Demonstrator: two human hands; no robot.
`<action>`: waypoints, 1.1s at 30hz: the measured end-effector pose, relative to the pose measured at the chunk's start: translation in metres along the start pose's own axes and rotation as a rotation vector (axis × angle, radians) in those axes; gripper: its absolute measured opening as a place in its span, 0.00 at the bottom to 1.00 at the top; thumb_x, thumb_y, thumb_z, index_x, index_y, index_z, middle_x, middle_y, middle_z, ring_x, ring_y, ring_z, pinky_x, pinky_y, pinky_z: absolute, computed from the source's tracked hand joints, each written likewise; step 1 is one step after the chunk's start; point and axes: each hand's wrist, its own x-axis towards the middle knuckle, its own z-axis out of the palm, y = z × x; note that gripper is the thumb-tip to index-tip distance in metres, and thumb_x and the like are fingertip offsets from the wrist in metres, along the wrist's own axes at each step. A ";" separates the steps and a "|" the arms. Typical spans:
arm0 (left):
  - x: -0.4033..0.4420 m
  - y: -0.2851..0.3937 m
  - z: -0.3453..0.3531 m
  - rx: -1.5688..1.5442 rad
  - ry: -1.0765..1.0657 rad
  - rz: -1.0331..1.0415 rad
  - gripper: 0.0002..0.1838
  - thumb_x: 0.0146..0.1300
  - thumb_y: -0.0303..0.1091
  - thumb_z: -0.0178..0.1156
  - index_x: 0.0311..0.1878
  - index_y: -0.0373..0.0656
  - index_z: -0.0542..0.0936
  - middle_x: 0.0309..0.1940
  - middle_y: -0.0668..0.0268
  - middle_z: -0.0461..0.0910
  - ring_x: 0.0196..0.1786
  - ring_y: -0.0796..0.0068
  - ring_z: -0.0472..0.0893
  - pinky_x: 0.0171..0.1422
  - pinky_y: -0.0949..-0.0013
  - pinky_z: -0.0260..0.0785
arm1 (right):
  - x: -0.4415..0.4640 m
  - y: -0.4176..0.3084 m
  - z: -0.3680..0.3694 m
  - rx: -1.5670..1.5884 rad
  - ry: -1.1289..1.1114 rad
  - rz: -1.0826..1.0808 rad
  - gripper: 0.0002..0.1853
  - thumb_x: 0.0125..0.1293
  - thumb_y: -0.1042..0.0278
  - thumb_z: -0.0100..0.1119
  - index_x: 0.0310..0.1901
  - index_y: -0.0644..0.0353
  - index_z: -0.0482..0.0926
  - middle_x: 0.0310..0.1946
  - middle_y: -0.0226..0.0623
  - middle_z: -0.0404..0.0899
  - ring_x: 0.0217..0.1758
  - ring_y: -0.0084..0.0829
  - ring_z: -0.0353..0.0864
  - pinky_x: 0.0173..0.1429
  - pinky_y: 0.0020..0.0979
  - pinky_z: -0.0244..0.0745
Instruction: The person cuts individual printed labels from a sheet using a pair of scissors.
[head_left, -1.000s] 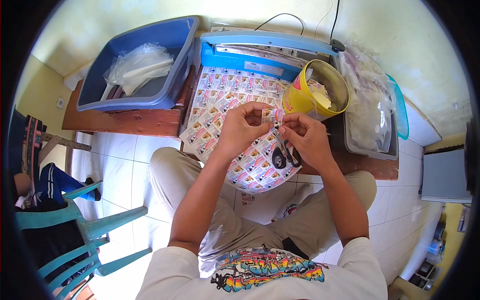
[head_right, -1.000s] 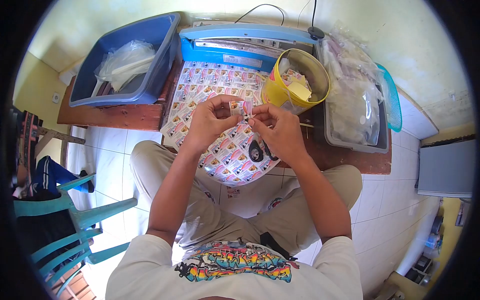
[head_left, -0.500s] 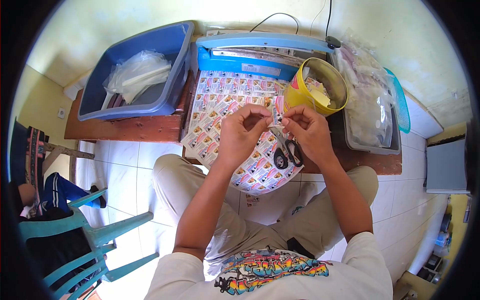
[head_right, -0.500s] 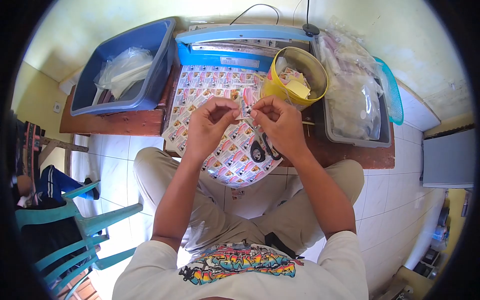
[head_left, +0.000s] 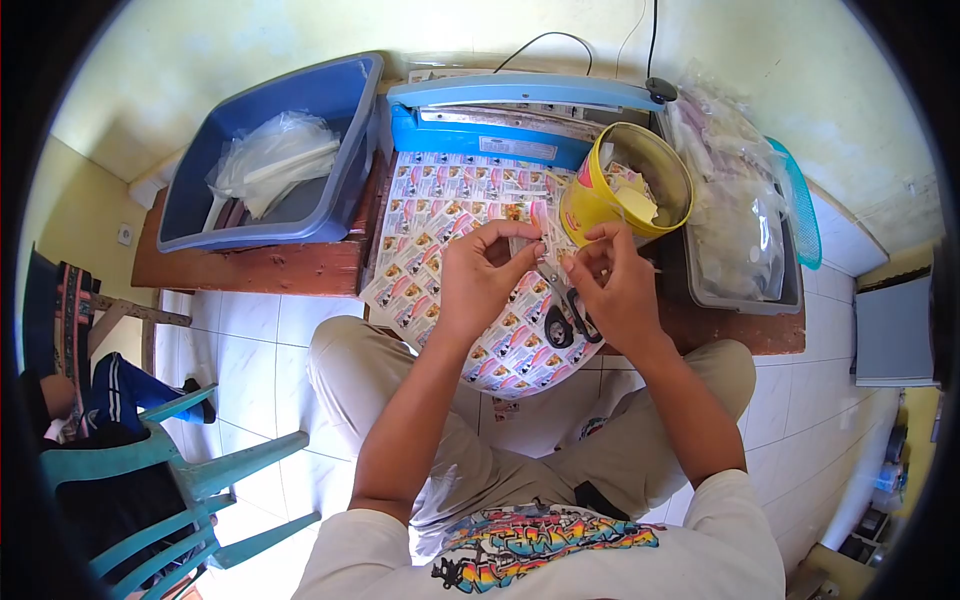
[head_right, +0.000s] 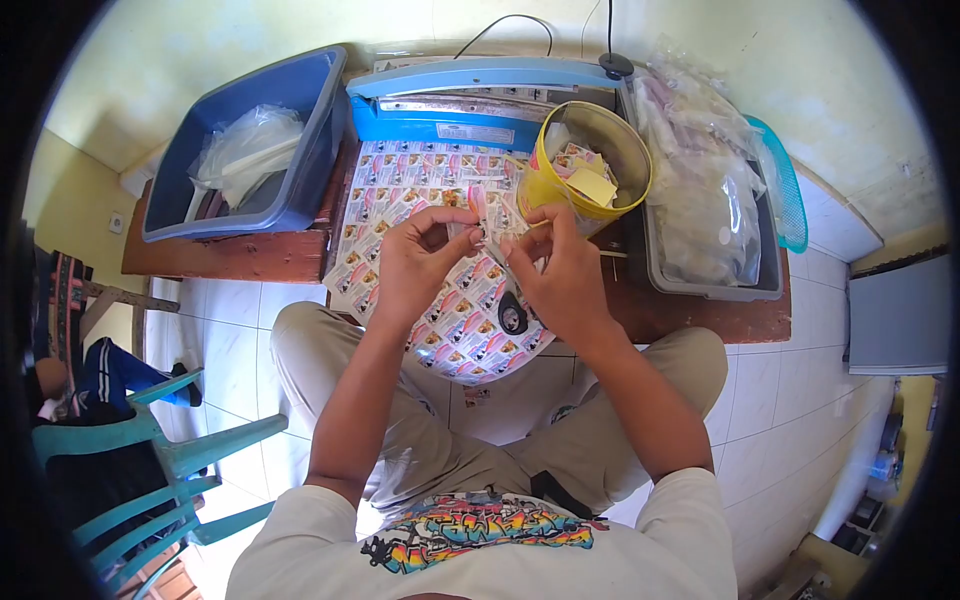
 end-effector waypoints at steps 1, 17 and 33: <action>0.002 -0.003 -0.003 0.001 0.005 0.002 0.09 0.68 0.21 0.71 0.50 0.34 0.86 0.39 0.67 0.88 0.40 0.86 0.84 0.45 0.78 0.79 | -0.003 -0.014 -0.004 -0.182 -0.068 0.036 0.23 0.66 0.70 0.75 0.60 0.64 0.76 0.39 0.41 0.87 0.35 0.28 0.88 0.41 0.30 0.83; 0.015 -0.010 -0.002 -0.014 0.066 -0.046 0.13 0.64 0.20 0.74 0.50 0.33 0.86 0.34 0.73 0.85 0.34 0.91 0.77 0.38 0.81 0.71 | -0.023 0.018 0.010 -0.879 -0.501 0.044 0.42 0.59 0.64 0.76 0.74 0.63 0.67 0.58 0.55 0.79 0.53 0.57 0.87 0.55 0.51 0.84; 0.015 -0.007 -0.008 -0.090 0.155 0.007 0.14 0.65 0.19 0.73 0.52 0.31 0.84 0.40 0.62 0.89 0.42 0.81 0.86 0.47 0.76 0.82 | -0.014 0.001 -0.013 -0.131 -0.426 0.176 0.46 0.55 0.72 0.74 0.77 0.64 0.67 0.56 0.47 0.77 0.45 0.35 0.86 0.46 0.33 0.86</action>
